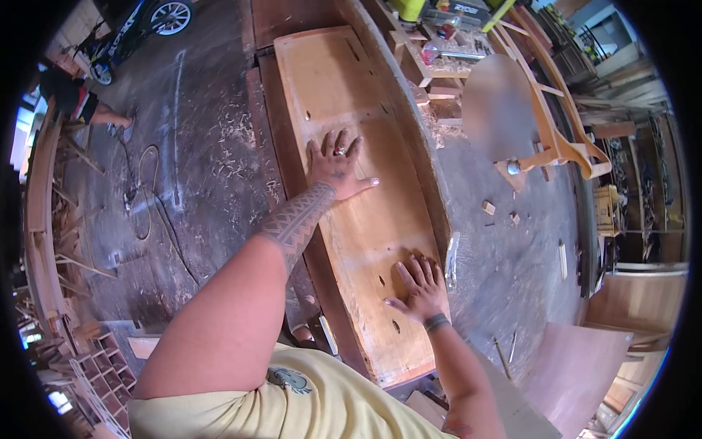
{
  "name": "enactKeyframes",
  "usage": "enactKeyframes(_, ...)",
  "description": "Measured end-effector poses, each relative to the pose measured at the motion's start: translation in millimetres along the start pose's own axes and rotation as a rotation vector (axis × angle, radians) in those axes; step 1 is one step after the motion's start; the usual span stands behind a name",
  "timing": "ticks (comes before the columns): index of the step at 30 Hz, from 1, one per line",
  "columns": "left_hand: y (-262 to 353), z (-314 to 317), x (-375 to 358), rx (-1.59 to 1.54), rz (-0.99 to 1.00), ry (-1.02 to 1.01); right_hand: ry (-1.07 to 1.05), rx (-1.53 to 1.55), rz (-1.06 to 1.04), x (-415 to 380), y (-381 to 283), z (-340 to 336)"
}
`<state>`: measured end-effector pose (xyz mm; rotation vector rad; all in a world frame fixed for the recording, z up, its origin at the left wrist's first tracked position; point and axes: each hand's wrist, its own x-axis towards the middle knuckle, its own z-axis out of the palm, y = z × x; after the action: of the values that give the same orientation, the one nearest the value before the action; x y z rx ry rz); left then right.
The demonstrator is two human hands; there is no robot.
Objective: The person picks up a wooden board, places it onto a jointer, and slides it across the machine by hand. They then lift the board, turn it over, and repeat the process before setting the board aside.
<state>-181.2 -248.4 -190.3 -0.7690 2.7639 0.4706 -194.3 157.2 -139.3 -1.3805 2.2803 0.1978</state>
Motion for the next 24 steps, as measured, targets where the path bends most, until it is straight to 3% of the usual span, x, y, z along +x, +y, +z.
enactKeyframes(15, 0.5, -3.6, 14.6, 0.089, -0.021, -0.015, 0.177, 0.102, -0.067, 12.0, 3.5, -0.8)
enactKeyframes(18, 2.2, -9.1, 16.1, 0.095, -0.026, -0.074, 0.154, 0.105, -0.045, 13.0, 4.7, 3.1)
enactKeyframes(24, -3.4, 9.9, 17.7, 0.108, 0.001, 0.029, 0.121, 0.090, -0.026, 12.9, 4.5, 1.0)
